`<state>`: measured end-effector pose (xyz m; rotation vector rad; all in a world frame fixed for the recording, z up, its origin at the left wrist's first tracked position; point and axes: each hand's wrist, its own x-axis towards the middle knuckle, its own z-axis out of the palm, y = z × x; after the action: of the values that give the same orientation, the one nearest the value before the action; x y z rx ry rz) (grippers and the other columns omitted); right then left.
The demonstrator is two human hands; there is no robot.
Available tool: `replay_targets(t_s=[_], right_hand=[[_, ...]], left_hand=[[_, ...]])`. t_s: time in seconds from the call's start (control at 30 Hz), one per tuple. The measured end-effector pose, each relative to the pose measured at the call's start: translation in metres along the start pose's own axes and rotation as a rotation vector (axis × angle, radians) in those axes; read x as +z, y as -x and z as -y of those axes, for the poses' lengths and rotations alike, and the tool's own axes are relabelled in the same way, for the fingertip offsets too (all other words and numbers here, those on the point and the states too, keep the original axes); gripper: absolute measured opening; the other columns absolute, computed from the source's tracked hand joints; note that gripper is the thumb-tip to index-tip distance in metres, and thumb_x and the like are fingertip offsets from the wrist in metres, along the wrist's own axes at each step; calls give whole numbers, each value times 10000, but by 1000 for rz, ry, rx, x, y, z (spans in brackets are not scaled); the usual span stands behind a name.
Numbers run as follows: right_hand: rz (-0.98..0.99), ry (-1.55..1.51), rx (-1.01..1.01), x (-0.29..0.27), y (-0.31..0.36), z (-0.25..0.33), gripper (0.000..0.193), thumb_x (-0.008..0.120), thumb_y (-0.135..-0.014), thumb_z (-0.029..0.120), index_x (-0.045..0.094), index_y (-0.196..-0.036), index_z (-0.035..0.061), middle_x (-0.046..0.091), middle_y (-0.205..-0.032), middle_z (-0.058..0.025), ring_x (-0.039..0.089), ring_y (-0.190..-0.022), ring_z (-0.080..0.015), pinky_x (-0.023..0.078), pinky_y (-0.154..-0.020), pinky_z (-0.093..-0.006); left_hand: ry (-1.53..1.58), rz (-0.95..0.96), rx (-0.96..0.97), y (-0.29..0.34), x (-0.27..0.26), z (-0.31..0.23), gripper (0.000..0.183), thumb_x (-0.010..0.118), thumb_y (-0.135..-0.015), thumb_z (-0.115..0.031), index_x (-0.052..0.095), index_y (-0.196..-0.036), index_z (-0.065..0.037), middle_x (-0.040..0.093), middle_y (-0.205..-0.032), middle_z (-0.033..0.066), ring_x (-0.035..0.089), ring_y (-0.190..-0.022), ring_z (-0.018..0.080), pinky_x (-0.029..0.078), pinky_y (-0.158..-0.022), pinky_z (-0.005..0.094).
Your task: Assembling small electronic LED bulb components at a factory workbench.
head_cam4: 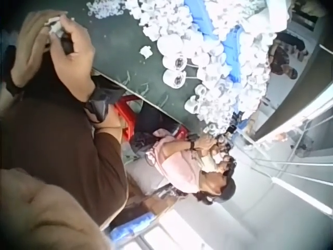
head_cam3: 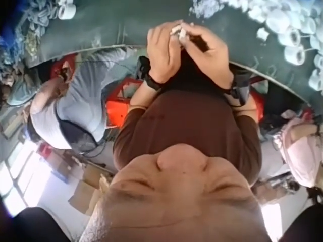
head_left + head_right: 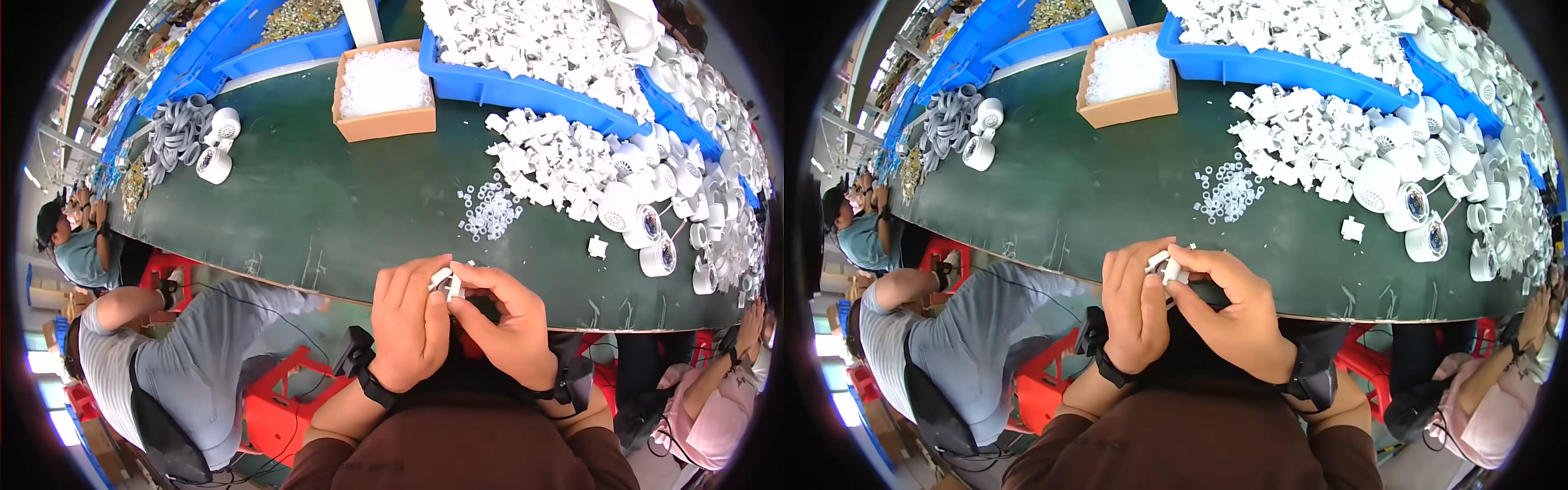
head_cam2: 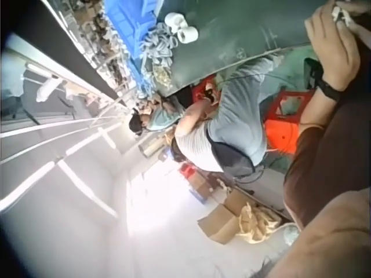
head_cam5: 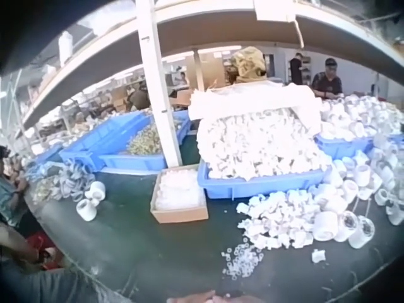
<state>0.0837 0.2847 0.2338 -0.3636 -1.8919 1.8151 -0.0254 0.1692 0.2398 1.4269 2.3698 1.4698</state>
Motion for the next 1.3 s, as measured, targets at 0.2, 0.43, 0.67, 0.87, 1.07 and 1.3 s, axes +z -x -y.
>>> replay_targets(t_s=[0.2,0.43,0.67,0.87,1.07,1.3], right_hand=[[-81,39,-50,7,3,-3,406,699,-894,-105,626,-1287,-36,674,-1128,-83,655,-1052,-146,522,-940,-286],[-194,131,-145,23,5,-10,413,704,-896,-98,624,-1295,-31,626,-1090,-79,604,-1006,-140,500,-908,-285],[-180,143,-182,23,5,-9,416,678,-904,-116,625,-1307,-26,626,-1093,-86,608,-1021,-155,490,-911,-281],[45,-13,-22,-2,1,1,326,595,-980,-79,625,-1303,-40,668,-1161,-117,634,-963,-139,513,-854,-266],[-168,644,-212,-36,-32,-7,157,691,-906,-45,680,-1048,22,637,-941,-87,626,-822,-190,509,-716,-297],[-143,991,-318,-22,-45,-15,139,704,-865,-8,644,-983,36,581,-906,-120,589,-845,-325,498,-730,-405]], left_hand=[[-20,-26,25,2,4,1,344,488,-962,-162,639,-1212,20,661,-1145,173,566,-953,343,451,-868,436],[-77,-48,72,1,8,6,337,488,-968,-231,645,-1161,-3,668,-1114,136,554,-914,316,438,-821,422],[-27,-50,89,0,4,10,334,529,-948,-252,646,-1145,-9,673,-1089,128,564,-903,317,442,-824,416],[-26,-37,109,2,-7,12,216,625,-904,-127,645,-1077,0,677,-1061,148,586,-905,327,455,-817,408],[-145,50,104,-12,-21,7,242,668,-866,-68,669,-1099,-4,682,-1003,143,588,-845,319,477,-761,391],[-117,-30,74,-8,-11,6,252,732,-823,-52,639,-1056,-29,687,-1021,133,607,-848,323,479,-763,408]])
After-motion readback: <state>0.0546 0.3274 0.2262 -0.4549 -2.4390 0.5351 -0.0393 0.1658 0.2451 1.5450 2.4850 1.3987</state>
